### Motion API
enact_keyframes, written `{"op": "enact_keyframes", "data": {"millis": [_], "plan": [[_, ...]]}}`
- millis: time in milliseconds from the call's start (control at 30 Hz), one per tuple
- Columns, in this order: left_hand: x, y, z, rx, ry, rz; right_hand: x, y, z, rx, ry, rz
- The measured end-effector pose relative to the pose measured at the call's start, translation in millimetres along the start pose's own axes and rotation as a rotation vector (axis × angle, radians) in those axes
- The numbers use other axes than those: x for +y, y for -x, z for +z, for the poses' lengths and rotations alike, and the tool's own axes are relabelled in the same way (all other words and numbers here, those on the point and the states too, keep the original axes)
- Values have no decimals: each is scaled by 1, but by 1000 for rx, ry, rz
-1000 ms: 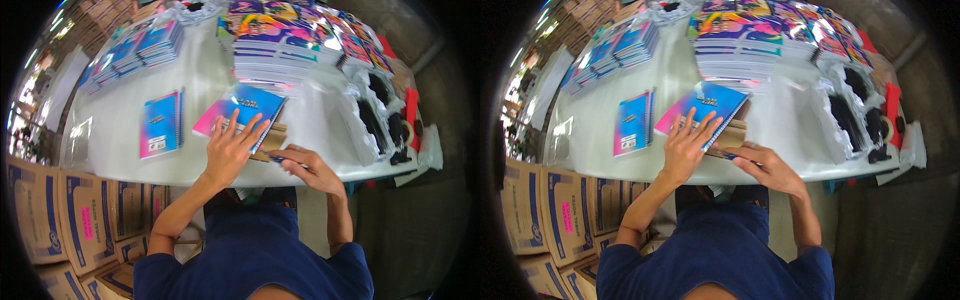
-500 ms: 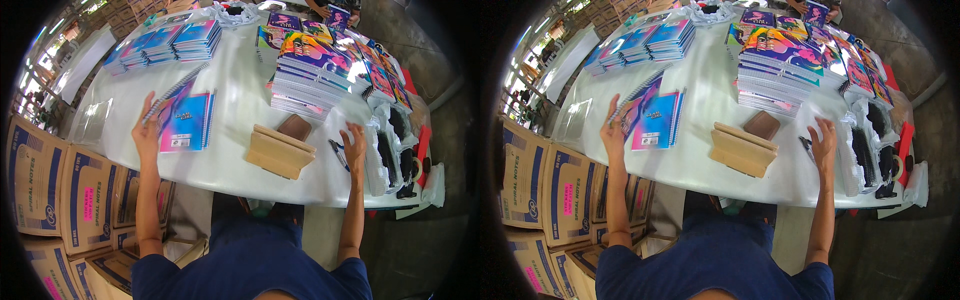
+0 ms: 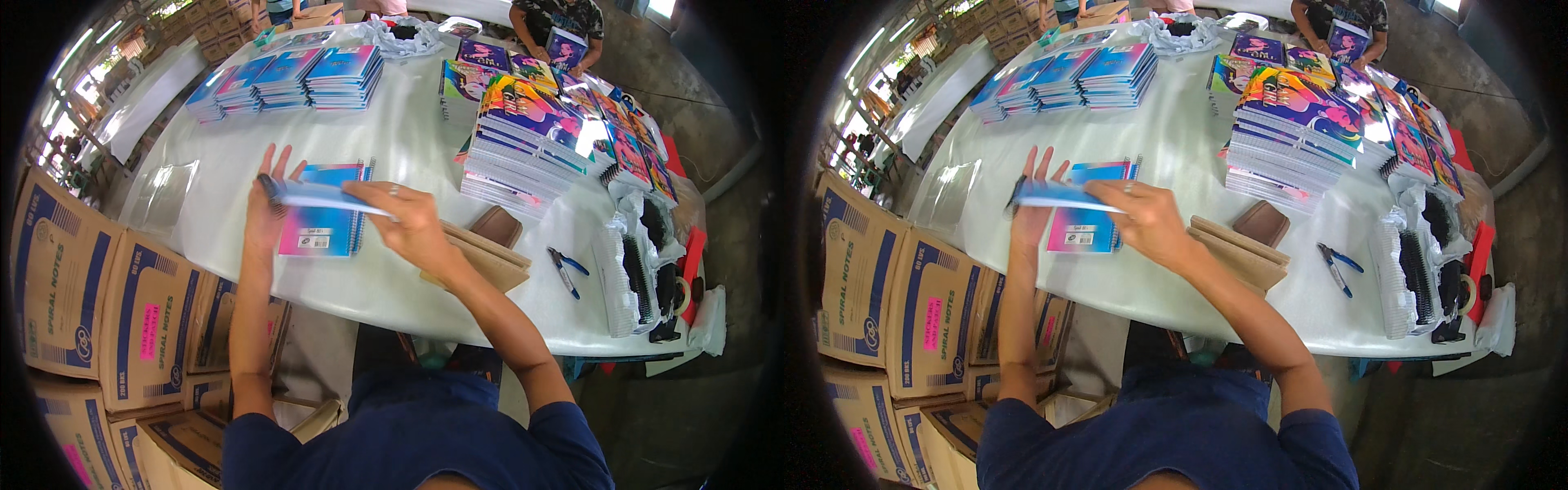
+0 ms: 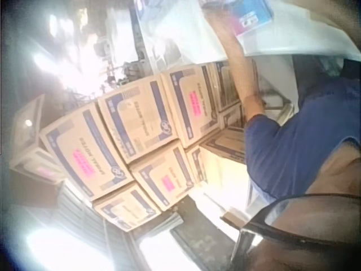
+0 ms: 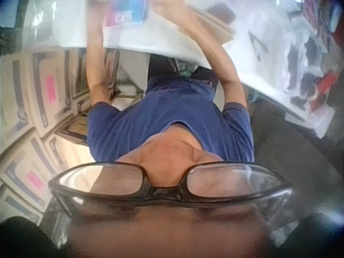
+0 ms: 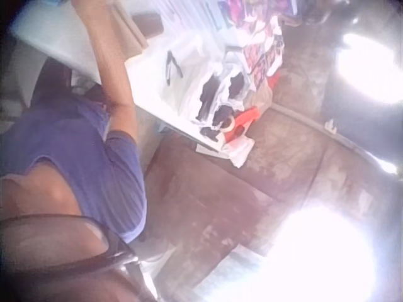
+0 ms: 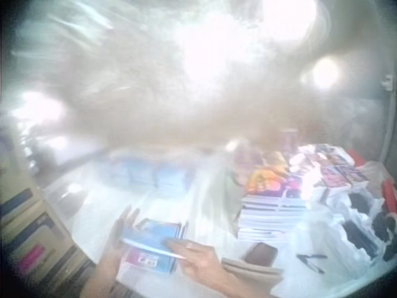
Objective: The person binds spiral notebooks by inserting a wire coil through the punched holes of the notebook pages and covers using a small wooden jig, repeating this action for several notebooks.
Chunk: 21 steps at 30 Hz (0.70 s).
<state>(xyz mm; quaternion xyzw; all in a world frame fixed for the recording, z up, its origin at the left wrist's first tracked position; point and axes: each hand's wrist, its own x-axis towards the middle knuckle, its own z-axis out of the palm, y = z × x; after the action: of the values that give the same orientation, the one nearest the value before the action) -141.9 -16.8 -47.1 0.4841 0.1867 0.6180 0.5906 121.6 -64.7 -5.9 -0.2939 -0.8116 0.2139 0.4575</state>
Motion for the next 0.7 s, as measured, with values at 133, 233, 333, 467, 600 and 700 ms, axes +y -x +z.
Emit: {"op": "enact_keyframes", "data": {"millis": [133,233,333,467,600,700], "plan": [[24,-14,-48,155,-491,-303,8,-7,44,-164,446,-244],[0,13,-109,36,-1113,-439,-10,8,25,-286,343,-214],[-26,28,-113,52,-1178,-395,-12,17,-70,-109,502,-95],[-33,25,-105,19,-1257,-375,45,1,-230,627,945,151],[-43,7,-77,112,-1648,-321,111,18,-325,281,986,939],[-42,3,-58,198,-1572,-87,116,14,-304,509,354,1050]]}}
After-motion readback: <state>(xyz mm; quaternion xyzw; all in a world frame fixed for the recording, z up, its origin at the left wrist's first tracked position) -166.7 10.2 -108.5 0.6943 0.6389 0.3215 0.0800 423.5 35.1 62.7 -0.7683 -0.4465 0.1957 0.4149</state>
